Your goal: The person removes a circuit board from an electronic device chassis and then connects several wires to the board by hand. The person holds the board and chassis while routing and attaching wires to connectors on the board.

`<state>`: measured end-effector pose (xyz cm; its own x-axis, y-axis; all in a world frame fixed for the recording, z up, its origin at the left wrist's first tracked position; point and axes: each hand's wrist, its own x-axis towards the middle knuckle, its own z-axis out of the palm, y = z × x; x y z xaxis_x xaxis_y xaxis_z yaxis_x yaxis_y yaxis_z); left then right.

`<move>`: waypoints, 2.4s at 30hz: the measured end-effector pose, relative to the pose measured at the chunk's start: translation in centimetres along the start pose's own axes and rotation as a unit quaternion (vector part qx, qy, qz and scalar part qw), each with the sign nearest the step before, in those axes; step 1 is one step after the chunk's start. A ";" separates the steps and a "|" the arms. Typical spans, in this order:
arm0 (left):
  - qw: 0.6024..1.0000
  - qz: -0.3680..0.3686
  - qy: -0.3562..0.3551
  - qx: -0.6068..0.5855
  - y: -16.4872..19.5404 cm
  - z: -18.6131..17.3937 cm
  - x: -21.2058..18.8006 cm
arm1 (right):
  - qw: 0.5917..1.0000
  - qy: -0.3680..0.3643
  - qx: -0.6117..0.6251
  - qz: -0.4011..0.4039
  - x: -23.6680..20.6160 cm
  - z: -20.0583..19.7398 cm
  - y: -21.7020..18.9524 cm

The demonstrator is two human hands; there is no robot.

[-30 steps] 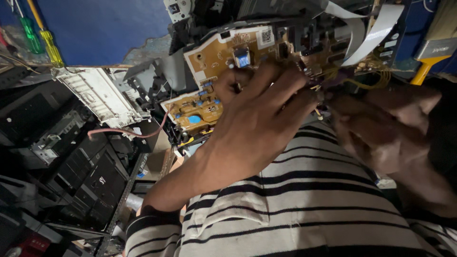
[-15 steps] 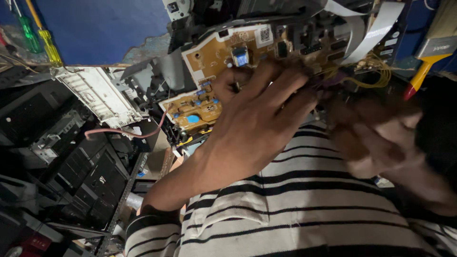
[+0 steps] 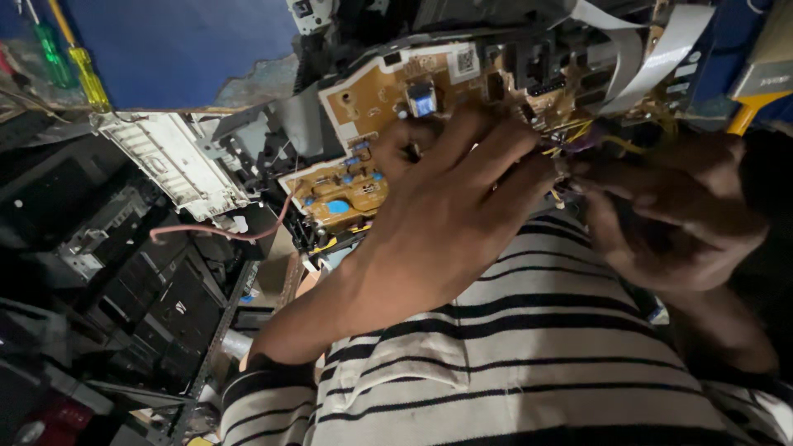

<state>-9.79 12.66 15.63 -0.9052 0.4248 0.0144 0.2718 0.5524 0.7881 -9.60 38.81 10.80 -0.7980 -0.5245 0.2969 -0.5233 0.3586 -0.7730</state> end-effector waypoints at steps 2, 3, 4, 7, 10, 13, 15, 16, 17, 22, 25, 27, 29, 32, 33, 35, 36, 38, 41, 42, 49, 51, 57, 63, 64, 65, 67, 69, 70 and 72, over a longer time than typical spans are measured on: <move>1.000 0.002 -0.002 0.007 0.0 0.0 0.0 | 0.999 -0.003 -0.032 -0.018 -0.1 -0.3 0.0; 1.000 0.002 -0.002 0.012 0.0 0.0 0.0 | 0.998 0.000 -0.049 -0.031 -0.2 -0.4 -0.1; 1.000 0.001 -0.008 0.009 0.0 0.0 0.0 | 0.997 0.003 -0.065 -0.043 -0.3 -0.4 -0.1; 1.000 -0.004 -0.014 0.002 0.0 0.0 0.0 | 0.993 0.015 -0.100 -0.054 -0.3 -0.3 -0.1; 1.000 -0.003 -0.003 0.006 0.1 0.1 -0.1 | 0.990 0.000 -0.133 -0.053 -0.3 0.0 0.0; 1.000 -0.001 0.001 0.014 0.1 0.1 -0.1 | 0.981 -0.022 -0.162 -0.102 -0.4 0.0 0.1; 1.000 0.003 -0.005 0.014 0.0 0.1 -0.1 | 0.970 -0.002 -0.167 -0.175 -0.6 -0.3 0.0; 1.000 0.001 -0.007 0.012 0.0 0.1 -0.1 | 0.963 0.008 -0.168 -0.211 -0.6 -0.5 0.0; 1.000 0.000 -0.009 0.010 0.0 0.1 0.0 | 0.957 -0.015 -0.200 -0.211 -0.6 -0.7 -0.1; 1.000 -0.007 -0.001 0.017 0.1 0.1 -0.1 | 0.927 -0.086 -0.276 -0.241 2.5 -1.2 -1.5; 1.000 -0.016 0.003 0.018 0.2 0.1 -0.2 | 0.960 -0.088 -0.201 -0.175 6.5 -0.8 -3.2; 1.000 -0.017 -0.009 0.014 0.2 0.2 -0.1 | 0.944 -0.172 -0.258 -0.110 9.0 -1.5 -4.6; 1.000 -0.017 0.006 0.017 0.2 0.3 0.0 | 0.930 -0.220 -0.284 -0.083 10.2 -1.9 -5.3; 1.000 -0.012 0.007 0.011 0.1 0.3 0.0 | 0.940 -0.204 -0.260 -0.086 8.8 -2.6 -4.8; 1.000 -0.011 0.004 0.008 0.1 0.3 0.0 | 0.951 -0.176 -0.240 -0.083 7.6 -2.4 -4.0; 1.000 -0.011 0.012 0.000 0.1 0.2 -0.1 | 0.976 -0.146 -0.160 -0.025 4.8 -2.7 -2.5; 1.000 -0.010 0.016 -0.004 0.0 0.2 -0.1 | 0.984 -0.145 -0.100 0.029 3.5 -3.0 -1.9; 1.000 -0.015 -0.007 -0.008 0.0 0.2 0.0 | 0.988 -0.133 -0.016 0.079 1.4 -3.3 -0.8; 1.000 -0.015 -0.009 0.004 0.1 0.2 0.1 | 0.991 -0.113 0.015 0.067 0.4 -3.0 -0.4; 1.000 -0.012 -0.002 0.010 0.1 0.2 0.1 | 0.991 -0.119 0.005 0.059 0.6 -2.8 -0.6; 1.000 -0.005 -0.007 -0.007 -0.3 0.2 -0.1 | 0.977 -0.110 -0.181 0.007 2.8 -1.9 -2.8; 1.000 0.000 -0.003 0.002 -0.4 0.3 -0.2 | 0.972 -0.115 -0.203 -0.017 2.7 -2.1 -2.6; 1.000 0.006 0.008 0.028 -0.5 0.9 -0.2 | 0.949 -0.112 -0.271 -0.114 1.7 -1.8 -1.0; 0.999 0.027 0.023 0.012 -1.1 1.7 -0.5 | 0.964 -0.175 -0.186 -0.073 2.7 -2.3 -2.2; 0.999 0.028 0.024 0.015 -1.3 1.8 -0.5 | 0.973 -0.188 -0.128 -0.028 2.9 -2.4 -2.5; 0.999 0.027 0.029 0.016 -1.2 2.0 -0.5 | 0.959 -0.200 -0.185 -0.084 3.2 -2.5 -2.6; 0.999 0.024 0.032 0.016 -1.3 2.1 -0.4 | 0.939 -0.227 -0.234 -0.112 3.7 -2.4 -2.7; 0.999 0.028 0.037 0.015 -1.3 2.2 -0.2 | 0.953 -0.257 -0.159 0.020 4.0 -2.1 -2.2; 0.998 0.033 0.044 0.015 -1.3 2.1 -0.2 | 0.955 -0.261 -0.134 0.039 4.1 -2.1 -2.0; 0.997 0.047 0.063 0.018 -1.4 2.0 -0.1 | 0.958 -0.257 -0.129 -0.011 4.0 -2.1 -1.2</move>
<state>-9.44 13.35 13.30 -0.9082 0.3838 0.1671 0.3675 0.5398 0.7574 -12.76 37.85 14.09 -0.5682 -0.8211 -0.0537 -0.6480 0.4868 -0.5858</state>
